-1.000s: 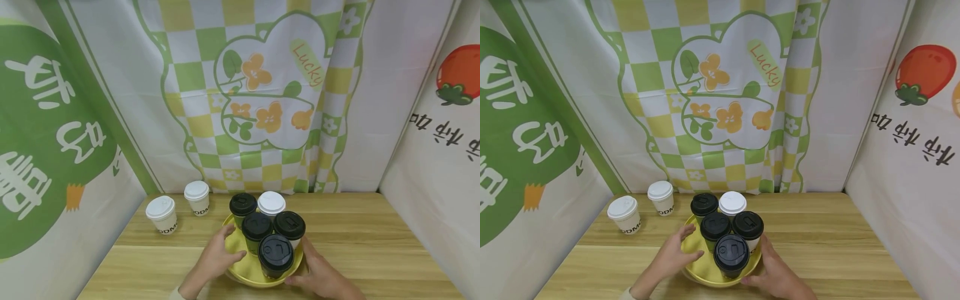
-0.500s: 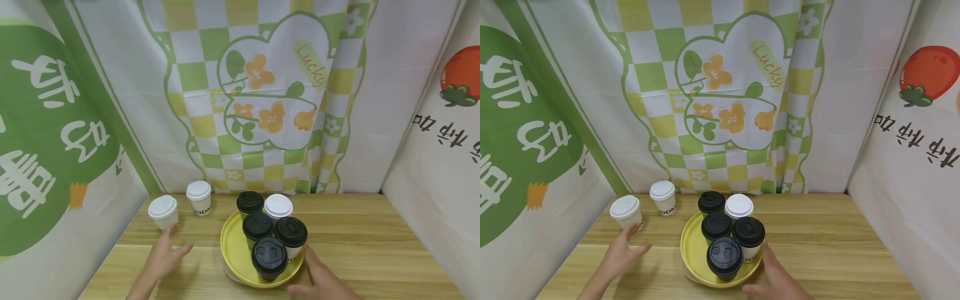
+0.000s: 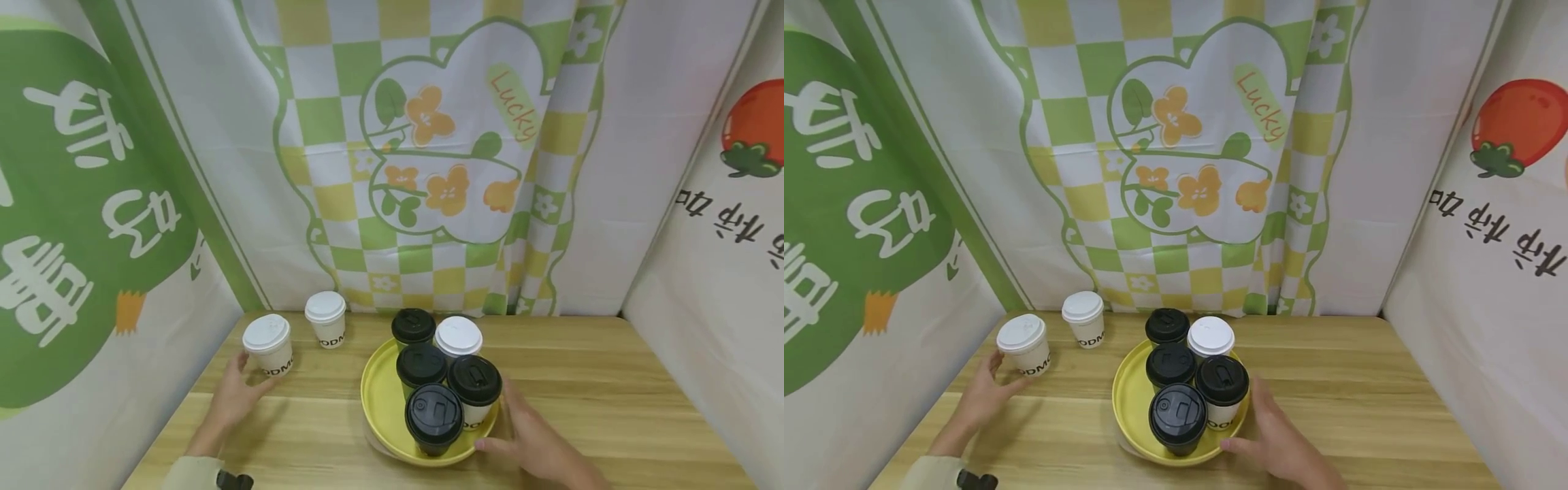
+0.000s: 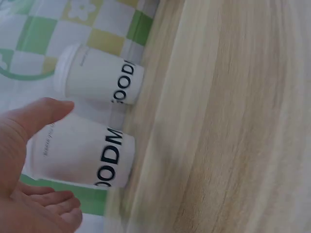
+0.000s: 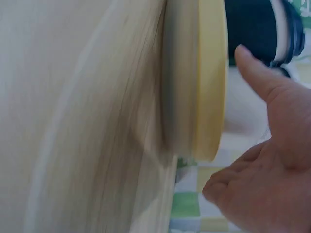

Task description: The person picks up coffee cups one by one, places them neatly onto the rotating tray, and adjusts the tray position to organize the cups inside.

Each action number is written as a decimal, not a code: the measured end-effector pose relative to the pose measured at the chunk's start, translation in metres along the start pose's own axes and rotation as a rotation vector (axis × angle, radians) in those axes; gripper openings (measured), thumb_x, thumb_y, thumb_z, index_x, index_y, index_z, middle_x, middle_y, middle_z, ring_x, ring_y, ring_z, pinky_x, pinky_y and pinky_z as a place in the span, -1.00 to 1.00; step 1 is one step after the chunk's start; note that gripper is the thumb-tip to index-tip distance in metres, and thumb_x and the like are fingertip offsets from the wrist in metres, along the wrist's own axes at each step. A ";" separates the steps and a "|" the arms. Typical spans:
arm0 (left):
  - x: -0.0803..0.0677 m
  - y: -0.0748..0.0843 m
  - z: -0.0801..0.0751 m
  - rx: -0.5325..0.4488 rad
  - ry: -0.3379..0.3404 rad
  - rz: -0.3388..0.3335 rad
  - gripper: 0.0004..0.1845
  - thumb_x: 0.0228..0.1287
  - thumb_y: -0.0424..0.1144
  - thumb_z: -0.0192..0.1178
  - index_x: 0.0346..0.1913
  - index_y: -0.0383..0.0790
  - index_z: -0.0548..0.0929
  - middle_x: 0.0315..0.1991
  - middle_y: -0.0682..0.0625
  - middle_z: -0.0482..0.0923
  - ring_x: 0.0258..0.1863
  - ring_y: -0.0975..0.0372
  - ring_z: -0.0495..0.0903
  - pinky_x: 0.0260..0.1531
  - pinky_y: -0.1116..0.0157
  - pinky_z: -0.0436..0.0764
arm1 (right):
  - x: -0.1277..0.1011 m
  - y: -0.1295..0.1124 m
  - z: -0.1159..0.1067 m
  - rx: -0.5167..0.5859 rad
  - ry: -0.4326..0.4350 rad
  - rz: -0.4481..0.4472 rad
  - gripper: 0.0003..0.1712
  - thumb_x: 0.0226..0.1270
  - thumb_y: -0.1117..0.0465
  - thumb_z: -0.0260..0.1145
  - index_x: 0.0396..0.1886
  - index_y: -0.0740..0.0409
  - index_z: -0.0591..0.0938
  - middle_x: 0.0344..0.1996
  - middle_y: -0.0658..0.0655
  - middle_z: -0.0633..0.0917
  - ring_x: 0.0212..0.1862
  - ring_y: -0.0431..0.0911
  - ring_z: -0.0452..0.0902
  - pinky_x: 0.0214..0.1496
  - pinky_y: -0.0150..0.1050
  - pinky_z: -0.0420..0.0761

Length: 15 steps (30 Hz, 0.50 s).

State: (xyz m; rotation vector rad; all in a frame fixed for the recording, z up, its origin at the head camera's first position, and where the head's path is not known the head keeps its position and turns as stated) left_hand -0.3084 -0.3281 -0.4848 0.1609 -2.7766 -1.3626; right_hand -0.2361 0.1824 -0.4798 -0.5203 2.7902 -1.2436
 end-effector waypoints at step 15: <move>0.033 -0.017 0.001 -0.135 0.094 -0.022 0.25 0.31 0.06 0.50 0.70 -0.38 -0.17 0.69 -0.45 -0.11 0.68 -0.31 -0.04 0.66 -0.28 0.06 | 0.010 0.007 0.000 0.003 -0.051 -0.091 0.29 0.27 -0.21 0.54 0.76 0.03 -0.02 0.67 0.34 0.18 0.64 0.37 0.13 0.59 0.44 0.18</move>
Point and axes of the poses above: each hand's wrist, its own x-axis towards the middle knuckle, its own z-axis out of the palm, y = z × x, the point moved 9 cm from there along x, towards the middle knuckle
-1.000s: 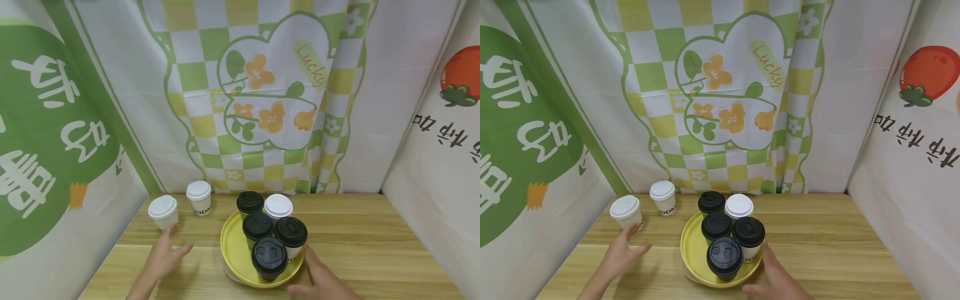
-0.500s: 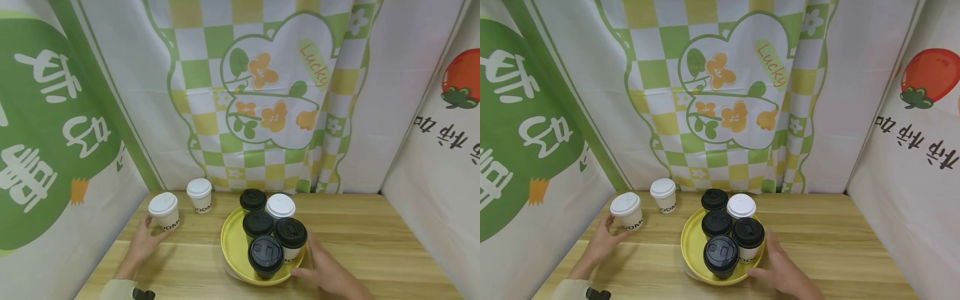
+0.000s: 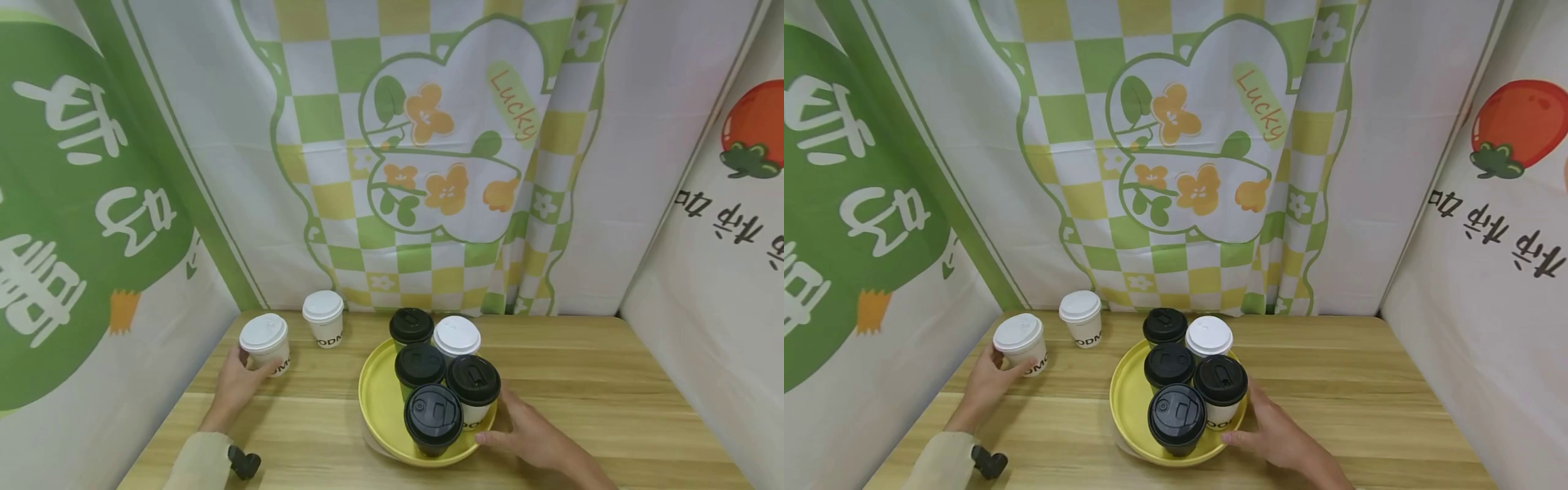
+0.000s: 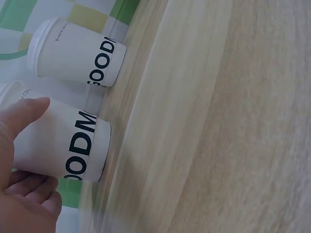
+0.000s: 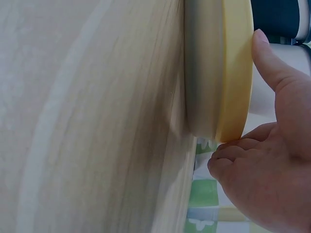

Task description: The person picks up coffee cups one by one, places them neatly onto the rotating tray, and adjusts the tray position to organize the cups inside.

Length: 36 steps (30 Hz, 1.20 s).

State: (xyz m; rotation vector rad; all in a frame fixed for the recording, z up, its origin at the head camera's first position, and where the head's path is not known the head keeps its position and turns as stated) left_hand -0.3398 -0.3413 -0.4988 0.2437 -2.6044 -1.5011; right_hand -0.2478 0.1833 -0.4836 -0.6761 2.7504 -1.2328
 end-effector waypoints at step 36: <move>-0.035 0.067 0.029 -0.079 0.051 0.153 0.05 0.14 -0.08 0.63 0.59 -0.36 0.29 0.49 -0.43 0.41 0.49 -0.25 0.44 0.50 -0.06 0.46 | -0.001 0.003 0.003 0.011 0.037 -0.027 0.24 0.25 -0.16 0.56 0.75 -0.01 0.06 0.63 0.26 0.33 0.61 0.26 0.23 0.58 0.39 0.25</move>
Point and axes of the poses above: each hand's wrist, its own x-axis towards the middle knuckle, its own z-axis out of the palm, y = z × x, the point moved 9 cm from there along x, towards the middle knuckle
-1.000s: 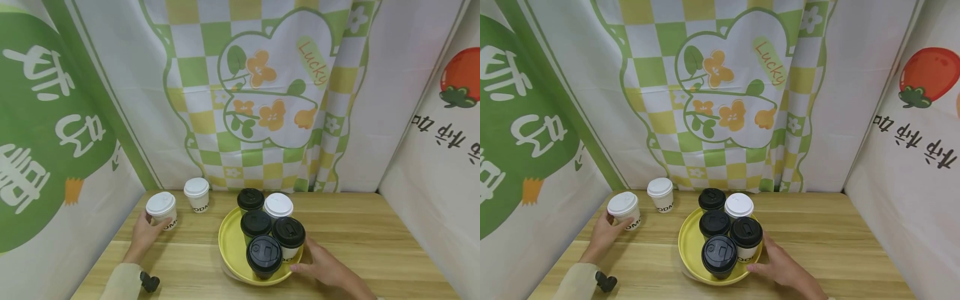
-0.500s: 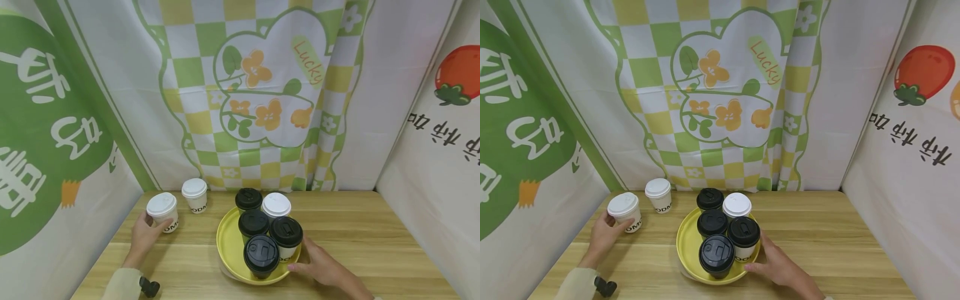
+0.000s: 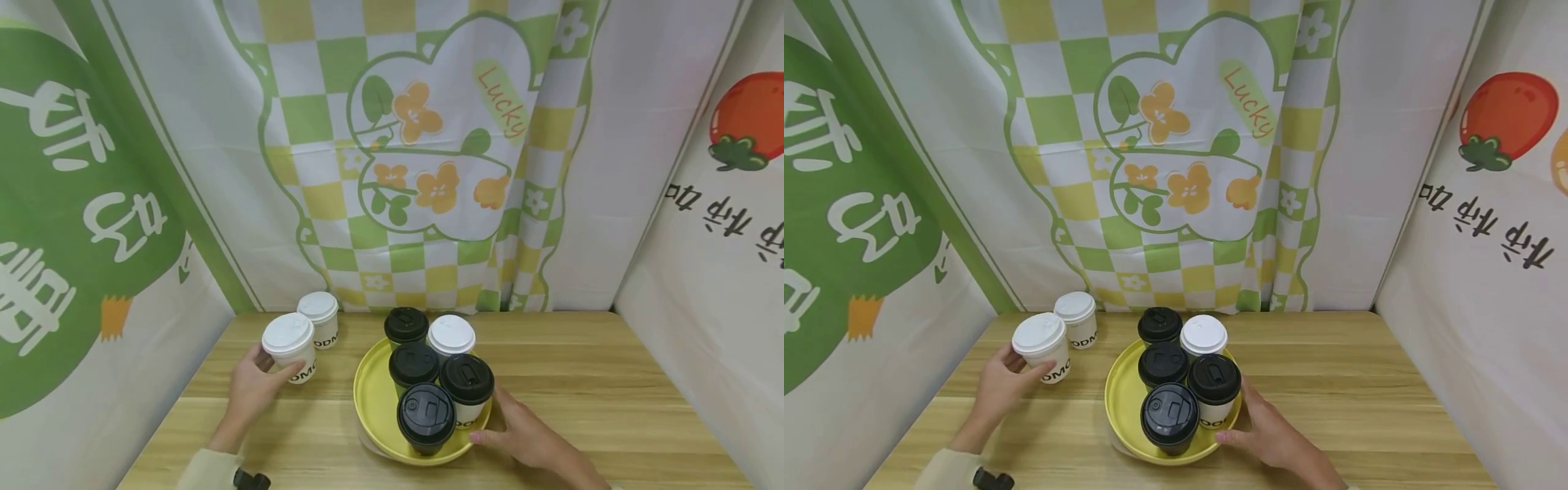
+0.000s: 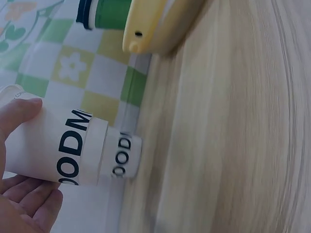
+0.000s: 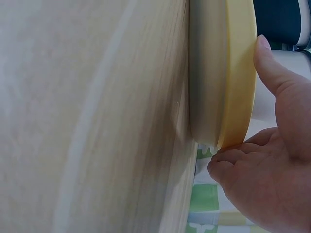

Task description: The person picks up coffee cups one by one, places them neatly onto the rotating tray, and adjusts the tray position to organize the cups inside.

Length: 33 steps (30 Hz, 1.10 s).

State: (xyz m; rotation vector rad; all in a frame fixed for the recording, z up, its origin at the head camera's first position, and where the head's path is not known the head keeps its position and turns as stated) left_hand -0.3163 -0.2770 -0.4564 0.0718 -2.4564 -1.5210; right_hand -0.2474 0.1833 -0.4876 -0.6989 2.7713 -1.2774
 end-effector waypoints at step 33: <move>-0.022 0.068 0.113 -0.205 -0.167 0.166 -0.17 0.04 -0.29 0.67 0.39 -0.36 0.52 0.28 -0.31 0.66 0.30 -0.13 0.67 0.42 0.04 0.59 | -0.001 0.003 0.004 0.039 -0.035 0.038 0.27 0.28 -0.13 0.54 0.76 0.02 -0.02 0.67 0.31 0.21 0.64 0.33 0.13 0.60 0.42 0.16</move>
Point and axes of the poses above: each hand's wrist, its own x-axis towards the middle knuckle, its own z-axis out of the palm, y = z × x, the point moved 9 cm from there along x, towards the middle knuckle
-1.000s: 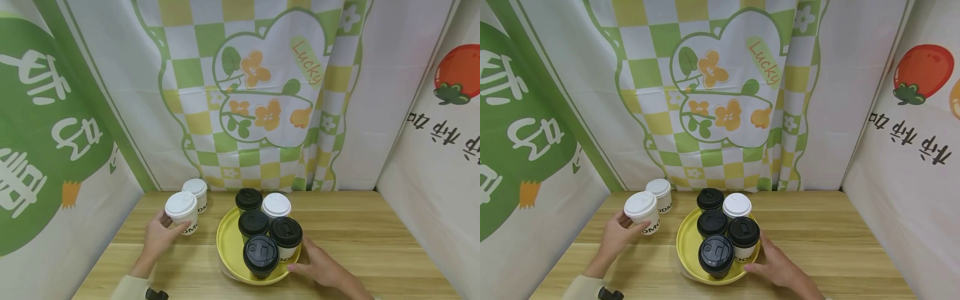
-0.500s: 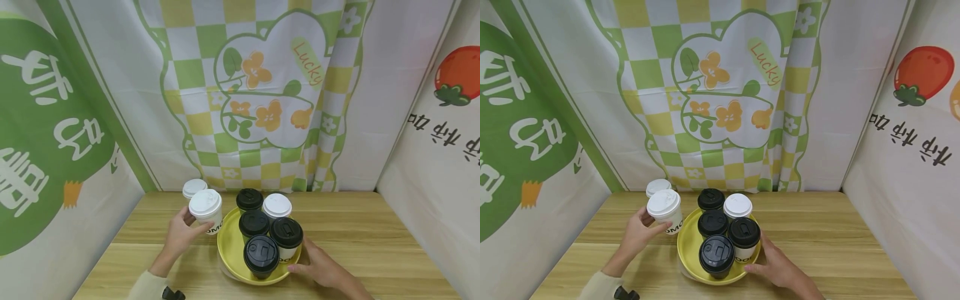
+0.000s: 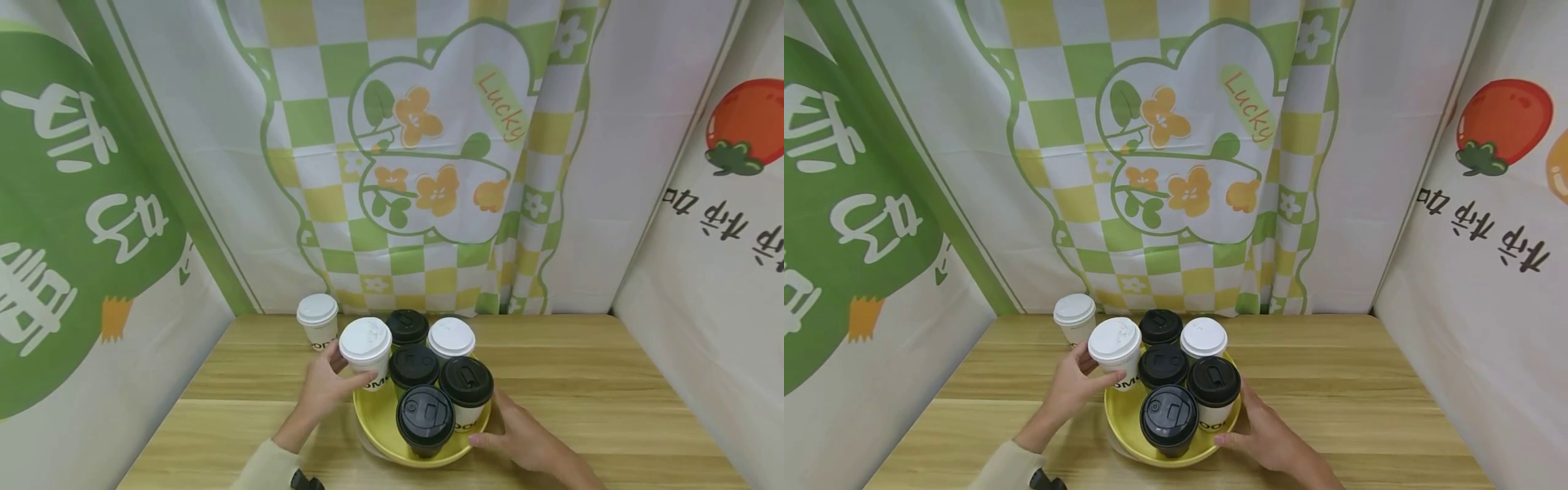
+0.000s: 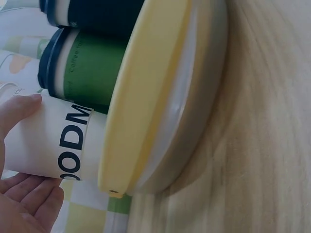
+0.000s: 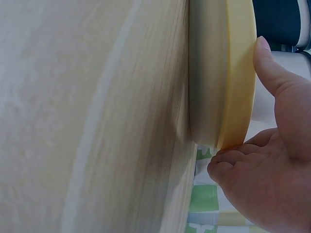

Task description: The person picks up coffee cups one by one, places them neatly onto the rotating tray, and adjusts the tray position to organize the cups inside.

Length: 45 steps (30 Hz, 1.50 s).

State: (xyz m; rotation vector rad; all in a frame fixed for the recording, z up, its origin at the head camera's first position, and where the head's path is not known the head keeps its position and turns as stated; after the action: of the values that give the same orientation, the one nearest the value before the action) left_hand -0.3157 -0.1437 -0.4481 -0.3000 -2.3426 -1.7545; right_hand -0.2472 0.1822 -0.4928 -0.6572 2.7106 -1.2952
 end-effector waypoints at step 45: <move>-0.009 -0.044 -0.023 0.076 -0.106 -0.132 -0.05 0.33 -0.22 0.47 0.61 -0.41 0.16 0.62 -0.36 0.22 0.65 -0.23 0.17 0.69 -0.09 0.10 | -0.003 -0.003 0.001 -0.014 0.034 0.049 0.30 0.25 -0.20 0.56 0.77 -0.07 -0.03 0.68 0.25 0.21 0.67 0.28 0.10 0.65 0.37 0.08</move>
State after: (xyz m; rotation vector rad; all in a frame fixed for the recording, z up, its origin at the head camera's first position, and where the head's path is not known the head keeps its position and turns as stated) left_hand -0.3191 -0.1783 -0.4849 -0.2377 -2.5506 -1.7416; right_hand -0.2428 0.1810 -0.4918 -0.5719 2.7472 -1.2889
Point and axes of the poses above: each hand's wrist, its own x-axis towards the middle knuckle, its own z-axis out of the palm, y = z × x, the point moved 9 cm from there along x, towards the middle knuckle
